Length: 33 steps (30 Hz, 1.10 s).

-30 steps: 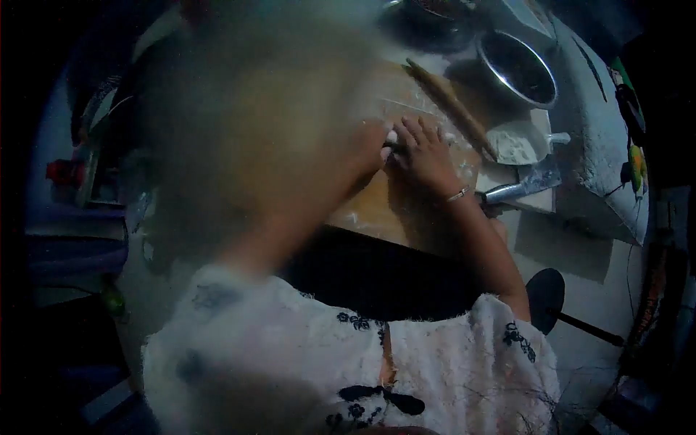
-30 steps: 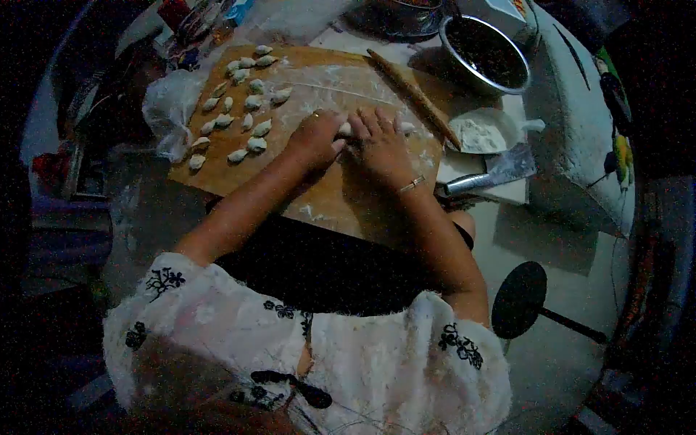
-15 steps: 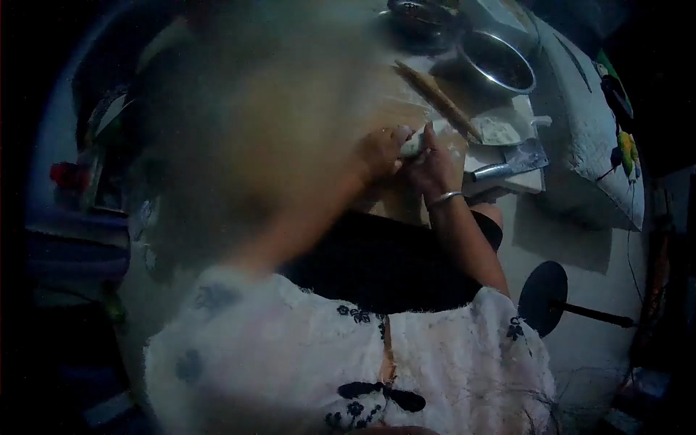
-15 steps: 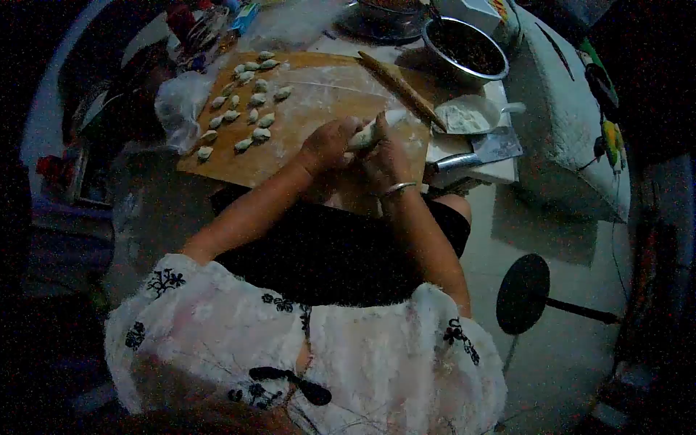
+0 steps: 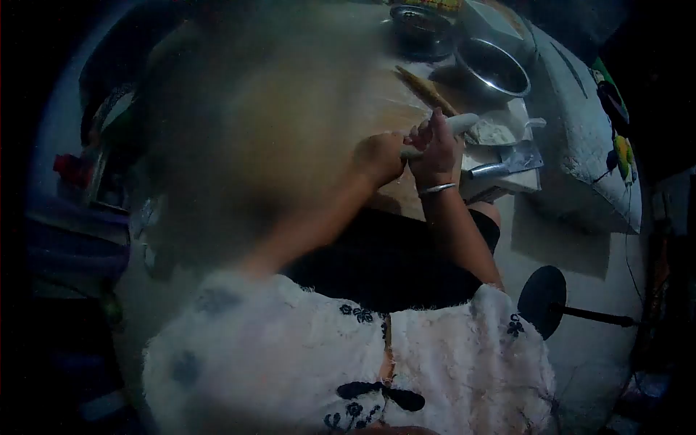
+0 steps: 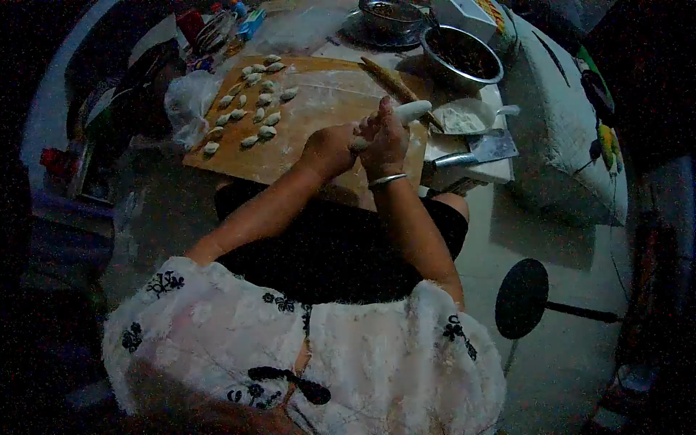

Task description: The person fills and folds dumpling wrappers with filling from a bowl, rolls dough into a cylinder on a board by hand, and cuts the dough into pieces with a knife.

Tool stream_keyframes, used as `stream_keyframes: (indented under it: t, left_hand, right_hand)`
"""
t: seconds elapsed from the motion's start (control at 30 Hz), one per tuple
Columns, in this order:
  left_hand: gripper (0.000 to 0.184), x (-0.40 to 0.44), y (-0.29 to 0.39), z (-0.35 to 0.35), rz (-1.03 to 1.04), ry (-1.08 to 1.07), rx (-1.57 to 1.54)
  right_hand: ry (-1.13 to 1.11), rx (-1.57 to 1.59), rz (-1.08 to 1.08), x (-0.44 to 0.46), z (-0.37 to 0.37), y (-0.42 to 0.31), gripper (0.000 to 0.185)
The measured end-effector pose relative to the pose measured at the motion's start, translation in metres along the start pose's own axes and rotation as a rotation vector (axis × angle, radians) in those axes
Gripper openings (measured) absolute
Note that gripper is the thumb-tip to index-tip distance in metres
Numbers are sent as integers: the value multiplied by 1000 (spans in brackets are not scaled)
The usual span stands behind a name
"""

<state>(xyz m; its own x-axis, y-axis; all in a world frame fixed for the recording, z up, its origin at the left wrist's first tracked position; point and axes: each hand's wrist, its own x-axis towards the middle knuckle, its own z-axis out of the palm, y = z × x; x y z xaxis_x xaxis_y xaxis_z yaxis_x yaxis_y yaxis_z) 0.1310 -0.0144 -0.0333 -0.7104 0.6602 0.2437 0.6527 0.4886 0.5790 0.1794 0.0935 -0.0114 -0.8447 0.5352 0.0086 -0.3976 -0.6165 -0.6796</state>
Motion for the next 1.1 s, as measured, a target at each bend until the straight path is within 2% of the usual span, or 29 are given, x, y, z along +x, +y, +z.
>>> stream_keyframes:
  t: [0.03, 0.07, 0.13, 0.17, 0.2, 0.27, 0.3, 0.4, 0.43, 0.47, 0.53, 0.6, 0.63, 0.67, 0.73, 0.77, 0.87, 0.97, 1.0, 1.03, 1.07, 1.1]
  left_hand:
    - [30, -1, 4, -6, -8, -16, 40]
    - [25, -2, 6, -9, -16, -31, 80]
    - [25, -2, 1, -13, -28, -38, 151]
    - [24, -2, -2, -14, -42, -48, 223]
    - [24, -2, -6, -13, -44, -48, 222]
    - [26, -3, -11, -8, 12, -49, 184]
    - [28, -7, -6, -10, 144, 45, 42]
    - [30, 2, 2, -2, 192, 30, 34]
    - [32, 3, 6, -1, 183, 25, -185]
    - [32, 6, 3, 1, 181, 27, -185]
    - [30, 16, -3, 2, 186, -89, 163]
    - [28, 11, 4, -8, 106, -45, 125]
    - [27, 9, 7, -13, 28, -5, 86]
    - [27, 9, 9, -13, 29, -5, 87]
    - [27, 10, 12, -9, 90, 60, 67]
    - [27, 7, 15, -11, 90, 58, 66]
    - [30, 3, 17, -16, 164, 44, 22]
    - [28, 17, 5, -16, 225, -185, 133]
    - [28, 17, 5, -17, 224, -186, 134]
    - [26, 16, 5, -16, 227, -93, 112]
    - [25, 16, 8, -17, 232, 4, 90]
    - [23, 13, 17, -25, 173, 8, 85]
  right_hand:
    - [-97, 62, 9, 2, -5, 0, 27]
    - [-99, 63, 8, 5, -9, 0, 27]
    - [-49, 117, -20, 1, 1, -10, 23]
    - [44, 220, 11, 7, 1, -18, 21]
    - [-2, 369, 72, 7, -4, -27, 26]
    - [21, 221, 29, 5, -11, -29, 32]
    - [24, 219, 25, 3, -11, -28, 32]
    - [-52, 105, 22, 0, -5, -19, 37]
    - [-103, 53, -22, 0, -3, -13, 38]
    - [-158, -1, -66, -1, -1, -11, 40]
    - [-207, 98, -15, -4, 2, -14, 37]
    - [48, 116, -13, -14, 16, -15, 20]
    - [13, -10, -91, -20, 14, -15, 19]
    - [13, -9, -92, -24, 18, -14, 19]
    - [198, -110, -90, -31, 27, -12, 22]
    - [105, 64, -84, -22, 20, -10, 26]
    - [11, 25, -63, -10, 2, -23, 28]
    - [-43, 176, -60, -13, 10, -38, 30]
    - [-110, 237, -49, -7, 1, -36, 29]
    - [-177, 297, -34, -2, -7, -33, 29]
    - [-61, 233, 1, -12, 8, -33, 28]
    - [-14, 80, -53, -16, 8, -22, 28]
